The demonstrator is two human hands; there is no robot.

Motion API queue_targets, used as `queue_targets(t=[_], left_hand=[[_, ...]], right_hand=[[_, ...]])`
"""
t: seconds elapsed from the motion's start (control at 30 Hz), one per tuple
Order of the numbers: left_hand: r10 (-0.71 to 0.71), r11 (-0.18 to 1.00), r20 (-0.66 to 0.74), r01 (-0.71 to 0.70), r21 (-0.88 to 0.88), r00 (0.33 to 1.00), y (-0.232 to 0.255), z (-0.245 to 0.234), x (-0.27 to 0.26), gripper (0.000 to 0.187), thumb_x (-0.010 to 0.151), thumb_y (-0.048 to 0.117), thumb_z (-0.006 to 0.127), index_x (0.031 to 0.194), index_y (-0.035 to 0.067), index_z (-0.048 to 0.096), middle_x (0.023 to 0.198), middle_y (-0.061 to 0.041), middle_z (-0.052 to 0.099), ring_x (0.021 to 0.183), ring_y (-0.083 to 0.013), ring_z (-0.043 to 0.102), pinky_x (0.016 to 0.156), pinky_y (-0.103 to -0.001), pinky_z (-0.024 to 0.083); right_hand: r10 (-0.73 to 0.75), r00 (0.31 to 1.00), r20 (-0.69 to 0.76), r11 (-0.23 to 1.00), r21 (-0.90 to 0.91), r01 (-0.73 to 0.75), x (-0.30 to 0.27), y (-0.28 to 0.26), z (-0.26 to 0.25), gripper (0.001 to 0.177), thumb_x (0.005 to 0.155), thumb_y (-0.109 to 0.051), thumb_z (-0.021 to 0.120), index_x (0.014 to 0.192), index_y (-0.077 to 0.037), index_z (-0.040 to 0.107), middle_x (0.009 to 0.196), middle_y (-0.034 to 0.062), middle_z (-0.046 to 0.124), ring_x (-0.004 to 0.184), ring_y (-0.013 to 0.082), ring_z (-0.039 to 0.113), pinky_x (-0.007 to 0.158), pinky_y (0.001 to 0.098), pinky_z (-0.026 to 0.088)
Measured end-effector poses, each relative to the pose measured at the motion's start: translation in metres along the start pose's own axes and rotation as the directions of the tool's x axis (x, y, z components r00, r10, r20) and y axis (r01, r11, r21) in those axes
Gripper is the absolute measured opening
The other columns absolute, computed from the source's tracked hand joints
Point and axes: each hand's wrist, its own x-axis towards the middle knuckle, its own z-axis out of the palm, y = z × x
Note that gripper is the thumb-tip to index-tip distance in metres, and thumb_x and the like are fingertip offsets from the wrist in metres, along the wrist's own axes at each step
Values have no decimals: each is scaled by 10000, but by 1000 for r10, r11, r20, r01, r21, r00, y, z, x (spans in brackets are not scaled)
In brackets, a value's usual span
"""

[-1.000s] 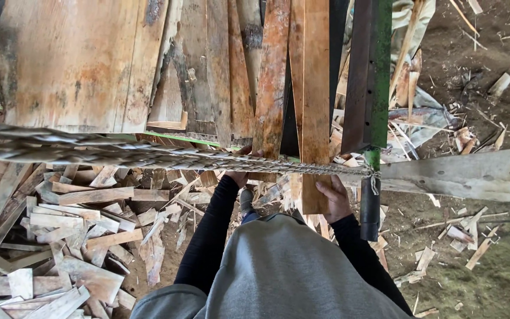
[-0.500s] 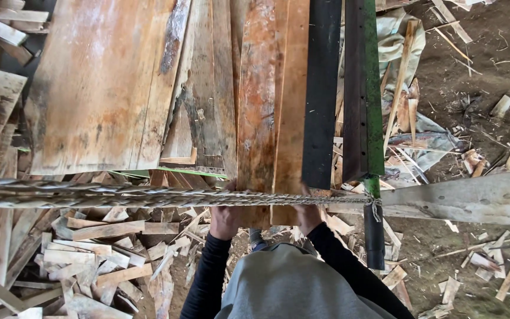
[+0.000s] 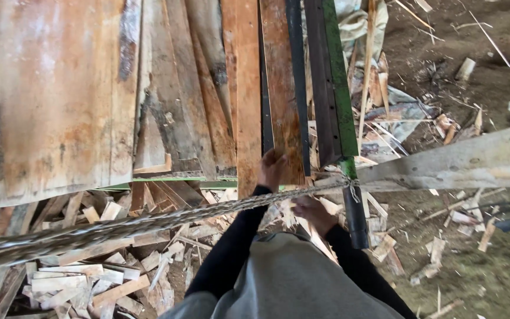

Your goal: Feeding thin strips of wood into a manual trimming machine and collecting the processed pieces.

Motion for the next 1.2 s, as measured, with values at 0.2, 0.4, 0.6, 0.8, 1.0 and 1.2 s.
queue_targets(t=[0.2,0.4,0.6,0.8,1.0,1.2], left_hand=[[-22,778,-52,50,626,998,-29,4,34,696,987,227,768,1540,45,388,1219,-128,713,882,-166,703,700,-330,600],[-261,536,-50,188,823,964,67,41,-14,1051,968,146,728,1681,205,-42,1013,-190,771,631,-230,728,533,-352,642],[-250,717,-29,205,666,968,86,55,32,1043,887,23,734,1668,247,79,867,-162,779,576,-190,720,476,-359,615],[-376,663,-90,335,669,922,97,74,69,1029,905,62,738,1671,268,83,957,-194,791,581,-204,711,473,-369,616],[-394,578,-70,307,756,916,94,77,70,1085,920,142,755,1661,277,-26,1285,-208,698,650,-258,756,526,-394,662],[-393,400,-53,223,889,918,45,56,101,1381,713,-65,889,1630,239,-97,1220,-177,728,769,-228,721,572,-359,653]], right_hand=[[3,996,-93,609,790,72,-121,-127,-69,660,928,-476,573,1386,-2,544,1277,197,677,1121,327,664,939,461,569],[7,948,-319,984,-166,-63,-155,-209,-38,562,912,-298,691,1381,-39,523,1023,156,683,802,225,656,698,403,590],[-194,891,-411,900,-435,-5,-142,-172,-41,655,875,-272,725,1431,-64,450,937,132,678,669,229,667,611,393,574],[-88,870,-485,917,-381,-120,-137,-181,-30,728,849,-323,722,1474,-75,443,883,144,721,719,257,719,672,410,584],[-187,855,-484,891,-451,-60,-130,-159,-27,726,864,-281,721,1492,-56,433,949,140,733,774,243,728,697,400,585],[13,860,-510,934,-301,-192,-105,-129,-13,781,861,-255,681,1540,-65,345,820,204,728,574,278,702,538,418,578]])
